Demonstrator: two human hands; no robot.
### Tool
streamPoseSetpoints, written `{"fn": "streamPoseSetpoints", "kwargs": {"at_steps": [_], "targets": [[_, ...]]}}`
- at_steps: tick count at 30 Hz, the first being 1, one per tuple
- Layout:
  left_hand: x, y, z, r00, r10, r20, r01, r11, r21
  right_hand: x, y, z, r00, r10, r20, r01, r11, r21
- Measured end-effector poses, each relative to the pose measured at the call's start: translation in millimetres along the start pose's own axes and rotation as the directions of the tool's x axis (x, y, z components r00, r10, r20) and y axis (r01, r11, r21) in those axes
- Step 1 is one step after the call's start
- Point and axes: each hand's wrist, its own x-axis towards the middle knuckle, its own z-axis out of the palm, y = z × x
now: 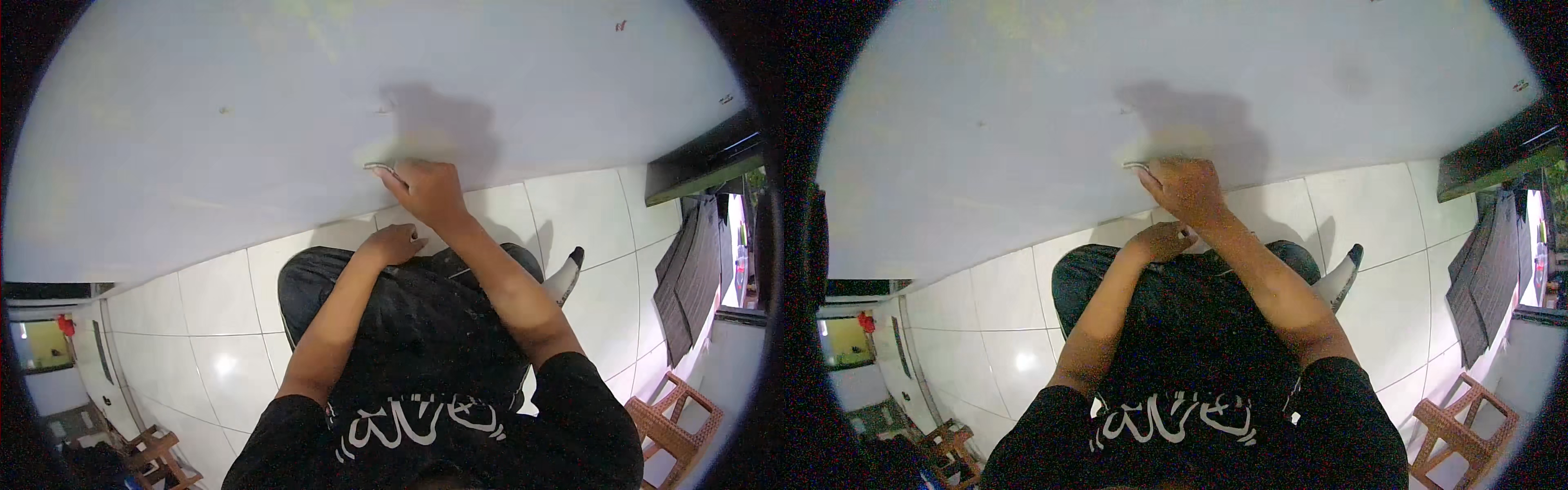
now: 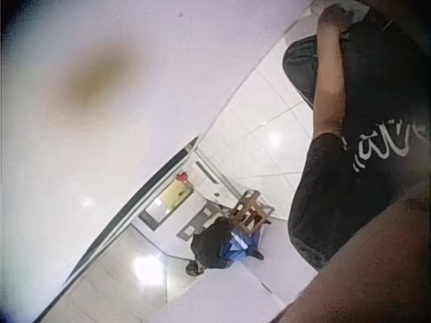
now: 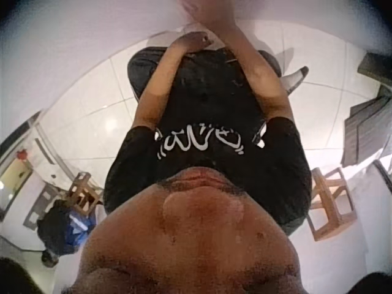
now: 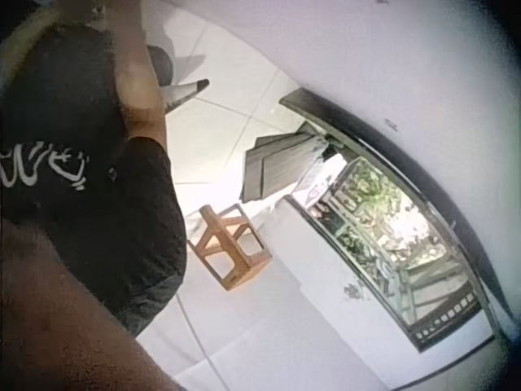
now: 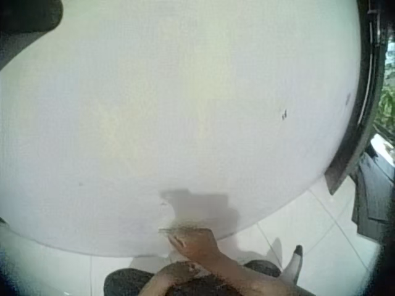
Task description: The person applies a white patching compound to small holes in a wall using a small metal scraper, spreading the material over the target areas by hand.
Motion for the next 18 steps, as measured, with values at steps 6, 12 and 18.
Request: {"fn": "streamPoseSetpoints", "kwargs": {"at_steps": [6,12,18], "targets": [[6.5,-5.1,8.3,1.0,0.015,-0.011,-0.015,1.0,-0.006,-2.7,5.0,4.7,0.999,0.021,0.027,-0.02,0.999,-0.03],[2.7,3.8,4.3,1.0,-0.002,0.018,0.002,1.0,0.003,-5.7,10.9,7.5,0.999,0.0,0.049,0.002,1.0,-0.028],[-0.9,3.0,1.2,1.0,-0.006,0.028,0.007,1.0,-0.031,-2.4,3.7,3.7,0.999,0.022,0.031,-0.023,0.999,0.024]]}}
